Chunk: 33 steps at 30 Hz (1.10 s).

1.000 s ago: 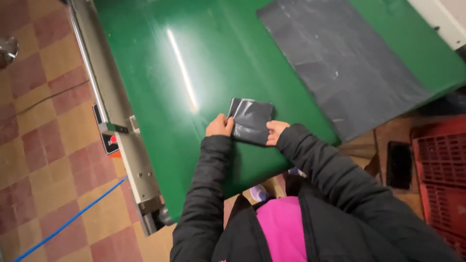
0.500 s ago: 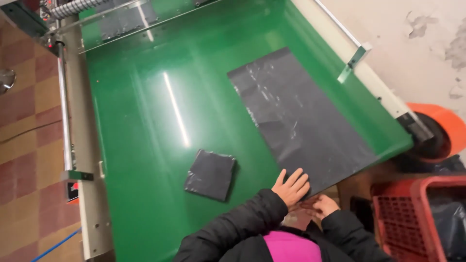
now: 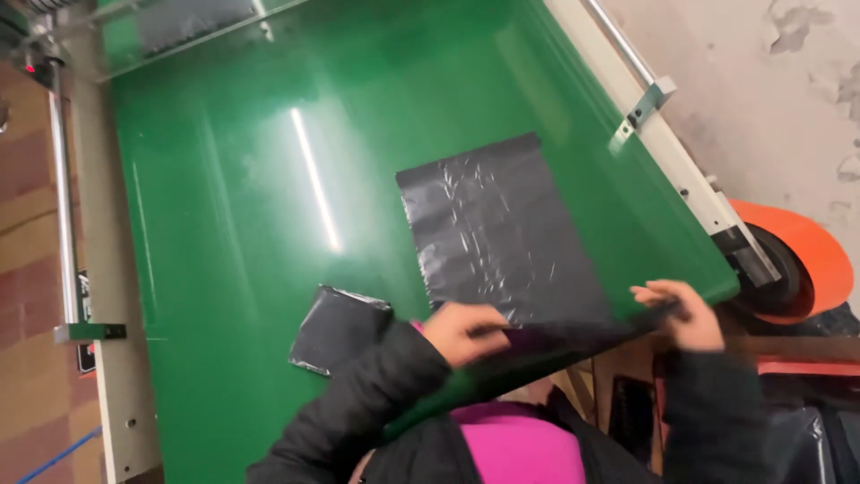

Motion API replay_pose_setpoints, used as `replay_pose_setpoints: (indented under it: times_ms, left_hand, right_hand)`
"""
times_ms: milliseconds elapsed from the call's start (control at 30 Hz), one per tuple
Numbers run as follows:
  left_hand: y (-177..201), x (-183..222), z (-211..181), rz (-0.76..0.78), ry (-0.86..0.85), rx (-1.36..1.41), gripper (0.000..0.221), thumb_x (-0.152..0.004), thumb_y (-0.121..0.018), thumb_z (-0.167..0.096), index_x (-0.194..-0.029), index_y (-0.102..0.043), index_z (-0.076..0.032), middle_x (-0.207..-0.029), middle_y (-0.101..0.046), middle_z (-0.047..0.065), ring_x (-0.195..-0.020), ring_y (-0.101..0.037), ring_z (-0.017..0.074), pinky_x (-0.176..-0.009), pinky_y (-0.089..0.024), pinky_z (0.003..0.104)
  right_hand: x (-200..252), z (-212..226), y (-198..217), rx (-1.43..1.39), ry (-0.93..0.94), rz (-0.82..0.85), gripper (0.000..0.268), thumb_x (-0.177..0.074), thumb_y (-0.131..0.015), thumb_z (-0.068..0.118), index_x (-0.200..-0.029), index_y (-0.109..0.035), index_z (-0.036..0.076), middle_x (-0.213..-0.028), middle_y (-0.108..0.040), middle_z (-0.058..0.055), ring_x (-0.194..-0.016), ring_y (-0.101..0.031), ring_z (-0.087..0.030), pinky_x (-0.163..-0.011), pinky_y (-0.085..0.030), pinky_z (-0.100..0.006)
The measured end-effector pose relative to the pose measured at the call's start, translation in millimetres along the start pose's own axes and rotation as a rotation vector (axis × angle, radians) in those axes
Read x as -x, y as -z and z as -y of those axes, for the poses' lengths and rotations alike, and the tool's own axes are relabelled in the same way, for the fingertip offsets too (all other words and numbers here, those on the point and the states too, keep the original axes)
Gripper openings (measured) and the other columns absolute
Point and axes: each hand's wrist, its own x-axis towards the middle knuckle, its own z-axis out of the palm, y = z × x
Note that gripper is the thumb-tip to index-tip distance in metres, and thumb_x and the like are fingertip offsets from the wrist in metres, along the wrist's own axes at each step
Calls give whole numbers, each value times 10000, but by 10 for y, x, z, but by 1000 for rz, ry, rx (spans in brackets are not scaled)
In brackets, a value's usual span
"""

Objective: Folding black plastic bags on a green workbench and organizing them into a red collection crate.

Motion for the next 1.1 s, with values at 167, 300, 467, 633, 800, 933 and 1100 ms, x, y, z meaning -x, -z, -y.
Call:
replay_pose_setpoints:
  times_ms: [167, 300, 467, 633, 800, 933, 1100]
  left_hand:
    - [947, -416, 596, -534, 257, 107, 188, -895, -719, -182, -976, -718, -12, -811, -681, 32, -761, -607, 101, -708, -511, 288]
    - [1446, -621, 2158, -692, 336, 152, 227, -928, -740, -217, -1023, -713, -13, -827, -656, 16, -765, -571, 98, -695, -485, 298]
    - [1527, -598, 3149, -840, 422, -436, 320, -938, -693, -268, -1160, -640, -44, -951, -729, 204, -877, -701, 387, -777, -548, 435]
    - [1508, -673, 3056, -838, 538, -398, 312, -1008, -602, -302, -1224, -567, -79, -997, -717, 239, -946, -668, 467, -797, -524, 510]
    - [1457, -805, 2634, -749, 730, -533, 330, -1059, -593, -336, -1261, -540, -81, -982, -711, 239, -929, -663, 479, -796, -499, 545]
    - [1192, -838, 1630, -810, 501, -955, 485, -904, -668, -432, -1234, -549, -97, -1129, -655, 131, -1034, -638, 380, -743, -524, 495]
    - [646, -570, 2196, -736, 709, 531, 562, -965, -507, -590, -1286, -539, -129, -1295, -676, 171, -1107, -662, 359, -754, -510, 391]
  right_hand:
    - [-1609, 365, -740, 265, 47, 342, 159, -964, -692, 2, -1107, -631, 31, -955, -628, 8, -857, -569, -79, -774, -473, -257]
    - [-2519, 164, -1671, 183, -21, 270, 201, -896, -729, 17, -1081, -652, 26, -962, -692, 13, -878, -648, -67, -799, -528, -253]
    - [-2918, -348, -2046, 504, -5, 224, 204, -869, -796, 72, -1029, -677, 26, -897, -712, -39, -799, -655, -120, -748, -544, -287]
    - [-2858, 227, -2382, 853, 255, 225, 320, -833, -779, 141, -1125, -670, 68, -970, -687, -89, -881, -642, -248, -811, -524, -382]
    - [-2960, 464, -2875, 1166, 619, 450, 457, -724, -814, 268, -1129, -683, 102, -1067, -681, -122, -1046, -580, -350, -889, -438, -471]
    - [-3048, 373, -3103, 1435, 297, 702, 334, -724, -798, 275, -1016, -695, 149, -949, -685, -63, -990, -598, -309, -849, -403, -470]
    - [-2539, 631, -2996, 1350, 311, 627, 237, -757, -732, 158, -981, -658, 142, -917, -669, -63, -960, -618, -311, -833, -407, -451]
